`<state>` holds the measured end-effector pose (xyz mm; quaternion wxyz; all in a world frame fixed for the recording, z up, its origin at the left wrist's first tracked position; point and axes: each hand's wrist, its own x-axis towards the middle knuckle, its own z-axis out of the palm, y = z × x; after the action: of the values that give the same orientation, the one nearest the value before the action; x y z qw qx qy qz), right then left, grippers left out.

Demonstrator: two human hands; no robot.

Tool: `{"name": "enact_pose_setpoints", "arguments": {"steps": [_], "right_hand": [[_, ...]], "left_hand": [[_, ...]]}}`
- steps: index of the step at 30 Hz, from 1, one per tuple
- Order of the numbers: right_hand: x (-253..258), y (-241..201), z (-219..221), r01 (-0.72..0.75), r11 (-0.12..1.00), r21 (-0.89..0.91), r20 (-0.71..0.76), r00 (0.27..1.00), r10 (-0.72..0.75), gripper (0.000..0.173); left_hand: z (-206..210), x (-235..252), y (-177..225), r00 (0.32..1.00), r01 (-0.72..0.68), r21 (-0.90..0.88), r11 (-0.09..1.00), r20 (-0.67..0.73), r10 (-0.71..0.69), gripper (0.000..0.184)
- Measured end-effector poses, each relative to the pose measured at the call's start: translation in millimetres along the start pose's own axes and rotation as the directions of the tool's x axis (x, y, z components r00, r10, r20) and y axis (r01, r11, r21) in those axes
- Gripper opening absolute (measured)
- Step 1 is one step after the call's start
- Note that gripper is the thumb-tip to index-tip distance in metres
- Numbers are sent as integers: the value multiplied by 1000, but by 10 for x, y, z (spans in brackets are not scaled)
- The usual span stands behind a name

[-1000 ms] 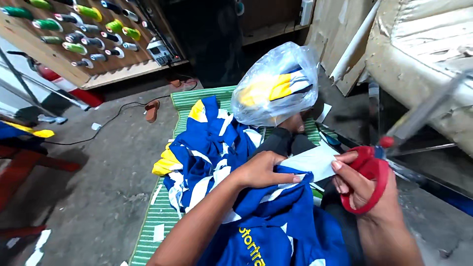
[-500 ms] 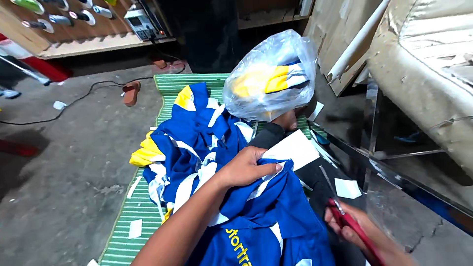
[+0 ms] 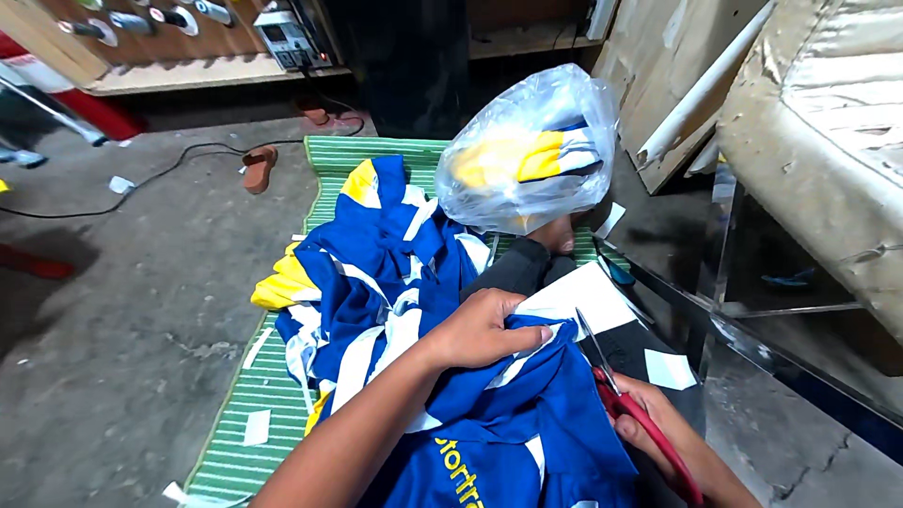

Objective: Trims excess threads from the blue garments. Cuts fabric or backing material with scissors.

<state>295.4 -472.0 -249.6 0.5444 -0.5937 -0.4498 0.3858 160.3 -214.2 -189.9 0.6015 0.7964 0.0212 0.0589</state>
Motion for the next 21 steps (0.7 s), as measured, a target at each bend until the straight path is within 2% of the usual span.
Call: {"name": "enact_pose_setpoints", "arguments": {"steps": [3,13,18,21], "right_hand": [[15,23,39,37,999,22,-13,999,-37,54],[-1,22,36,46,997,62,-4,999,-46,46],[-38,36,82,25,994,106,-47,999,-20,37],[-40,75,71,33,995,98,-46,999,-29,41]], "left_hand": [[13,-8,-15,1000,-23,-43,999,18,24,12],[-69,7,31,989,-104,21,994,103,102,15],[-87,34,40,987,-97,41,994,131,91,17],[-104,48,38,982,-83,5,997,169,81,15]]}}
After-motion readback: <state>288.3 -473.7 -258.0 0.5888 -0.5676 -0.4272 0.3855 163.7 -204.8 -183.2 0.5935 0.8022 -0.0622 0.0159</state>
